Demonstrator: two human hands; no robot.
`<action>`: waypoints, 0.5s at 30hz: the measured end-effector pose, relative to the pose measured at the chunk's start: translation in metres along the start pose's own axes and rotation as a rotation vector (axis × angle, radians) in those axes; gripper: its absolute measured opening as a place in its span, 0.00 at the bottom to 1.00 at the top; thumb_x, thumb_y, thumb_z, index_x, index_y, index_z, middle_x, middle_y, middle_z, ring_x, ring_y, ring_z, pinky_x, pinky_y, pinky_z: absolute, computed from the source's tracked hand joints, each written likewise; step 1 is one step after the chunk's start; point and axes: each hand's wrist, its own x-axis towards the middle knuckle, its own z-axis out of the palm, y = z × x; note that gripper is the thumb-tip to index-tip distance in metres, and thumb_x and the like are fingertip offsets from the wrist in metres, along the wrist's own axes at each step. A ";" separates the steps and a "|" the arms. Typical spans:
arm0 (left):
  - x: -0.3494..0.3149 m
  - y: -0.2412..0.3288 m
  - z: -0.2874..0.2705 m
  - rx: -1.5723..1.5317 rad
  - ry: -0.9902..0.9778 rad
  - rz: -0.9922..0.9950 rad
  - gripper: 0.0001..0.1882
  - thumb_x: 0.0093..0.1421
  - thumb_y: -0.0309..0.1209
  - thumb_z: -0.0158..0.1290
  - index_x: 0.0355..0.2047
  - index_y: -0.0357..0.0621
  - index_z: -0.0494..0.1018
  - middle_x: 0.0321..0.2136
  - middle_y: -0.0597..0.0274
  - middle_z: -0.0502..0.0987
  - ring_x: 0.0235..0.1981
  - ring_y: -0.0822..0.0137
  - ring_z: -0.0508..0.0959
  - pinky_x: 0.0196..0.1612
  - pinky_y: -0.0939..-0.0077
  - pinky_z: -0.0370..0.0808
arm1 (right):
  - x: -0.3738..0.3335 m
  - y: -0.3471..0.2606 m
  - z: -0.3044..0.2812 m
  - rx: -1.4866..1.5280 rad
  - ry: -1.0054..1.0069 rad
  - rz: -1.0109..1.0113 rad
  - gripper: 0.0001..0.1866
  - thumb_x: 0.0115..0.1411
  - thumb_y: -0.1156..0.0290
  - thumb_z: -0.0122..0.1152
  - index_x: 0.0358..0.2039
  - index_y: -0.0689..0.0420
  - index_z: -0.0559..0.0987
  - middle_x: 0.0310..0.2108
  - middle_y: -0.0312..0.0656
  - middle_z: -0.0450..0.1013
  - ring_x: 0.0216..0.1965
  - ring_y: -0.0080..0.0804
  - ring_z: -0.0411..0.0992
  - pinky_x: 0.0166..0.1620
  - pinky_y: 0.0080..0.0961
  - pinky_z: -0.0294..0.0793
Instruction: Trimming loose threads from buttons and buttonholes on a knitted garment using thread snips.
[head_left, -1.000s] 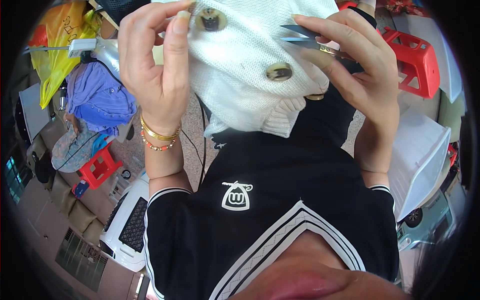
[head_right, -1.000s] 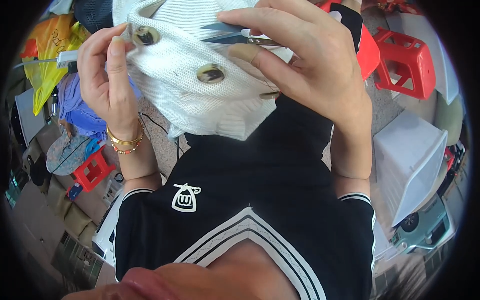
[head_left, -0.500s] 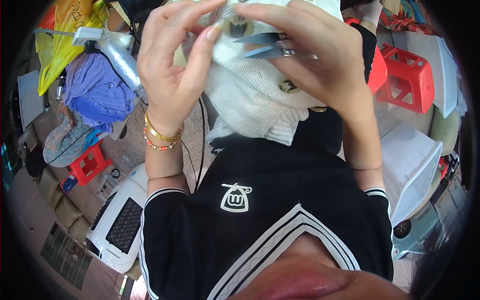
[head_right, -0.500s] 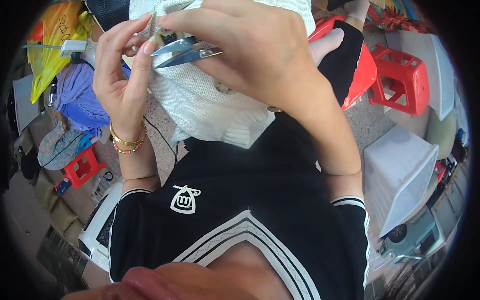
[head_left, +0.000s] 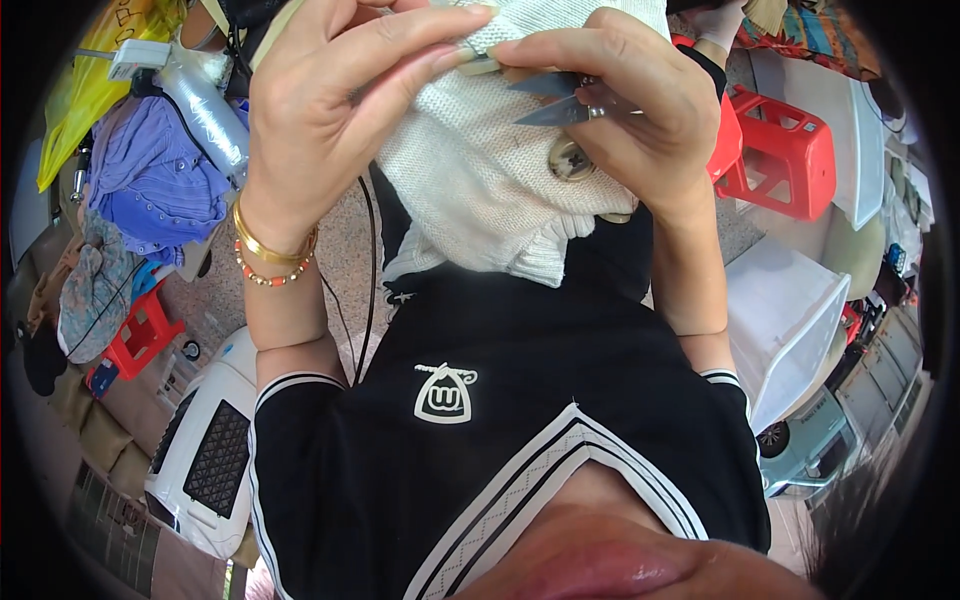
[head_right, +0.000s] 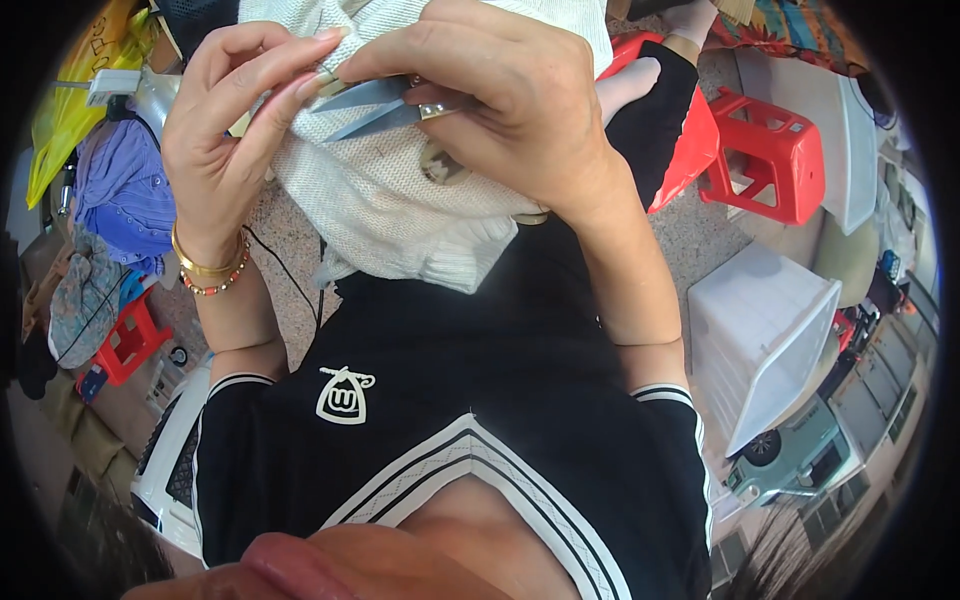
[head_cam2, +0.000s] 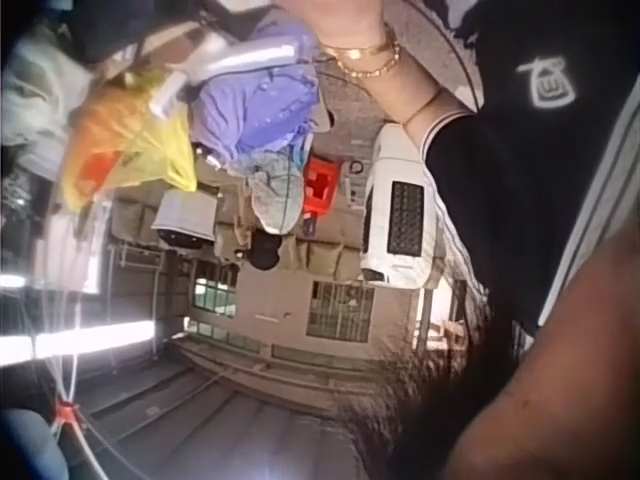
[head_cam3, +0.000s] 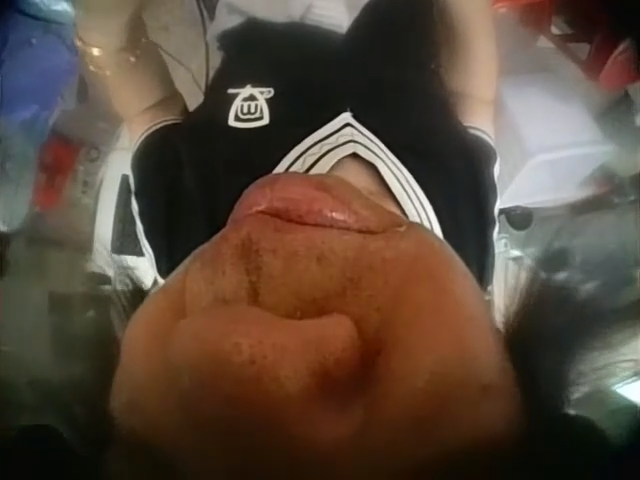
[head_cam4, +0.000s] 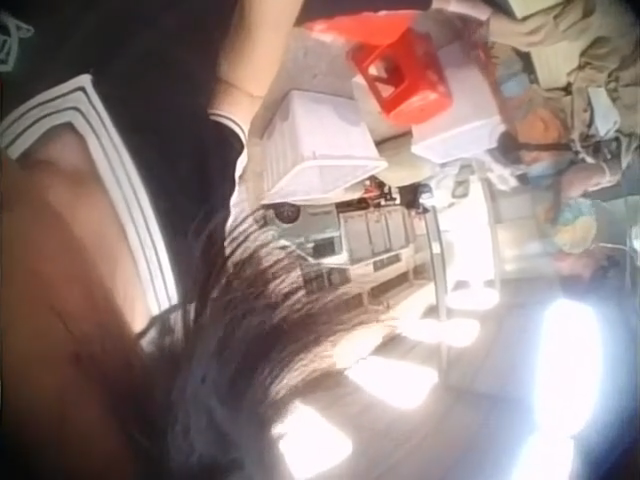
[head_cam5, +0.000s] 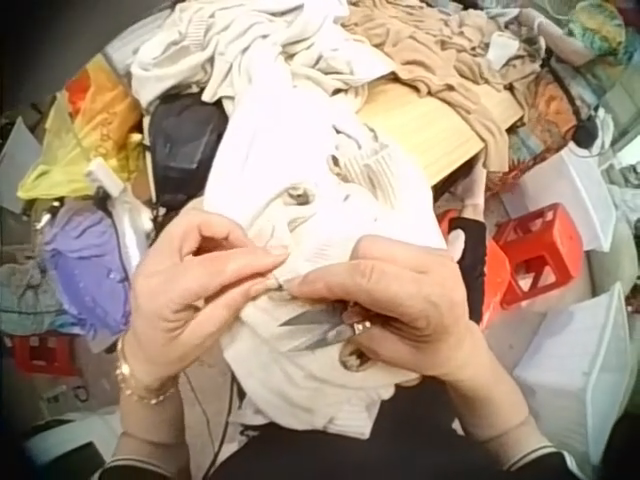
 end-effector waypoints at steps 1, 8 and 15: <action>0.000 0.000 0.001 0.036 0.006 0.032 0.16 0.55 0.19 0.61 0.45 0.40 0.82 0.38 0.60 0.76 0.37 0.72 0.75 0.39 0.82 0.71 | -0.001 0.000 -0.001 -0.001 -0.003 0.001 0.25 0.38 0.85 0.59 0.41 0.59 0.84 0.21 0.38 0.71 0.20 0.29 0.68 0.25 0.23 0.67; -0.008 0.004 0.006 0.216 0.141 0.098 0.12 0.53 0.18 0.63 0.39 0.40 0.82 0.34 0.61 0.77 0.32 0.70 0.77 0.34 0.80 0.73 | 0.002 -0.002 0.001 0.034 -0.022 0.050 0.26 0.36 0.84 0.57 0.41 0.59 0.84 0.21 0.37 0.72 0.20 0.26 0.67 0.24 0.21 0.65; -0.010 0.005 0.001 0.169 0.121 0.057 0.09 0.55 0.19 0.62 0.37 0.38 0.81 0.35 0.58 0.77 0.33 0.70 0.77 0.35 0.80 0.74 | 0.001 -0.004 0.000 0.032 -0.006 0.076 0.24 0.37 0.84 0.56 0.39 0.60 0.85 0.23 0.38 0.74 0.20 0.26 0.67 0.24 0.20 0.65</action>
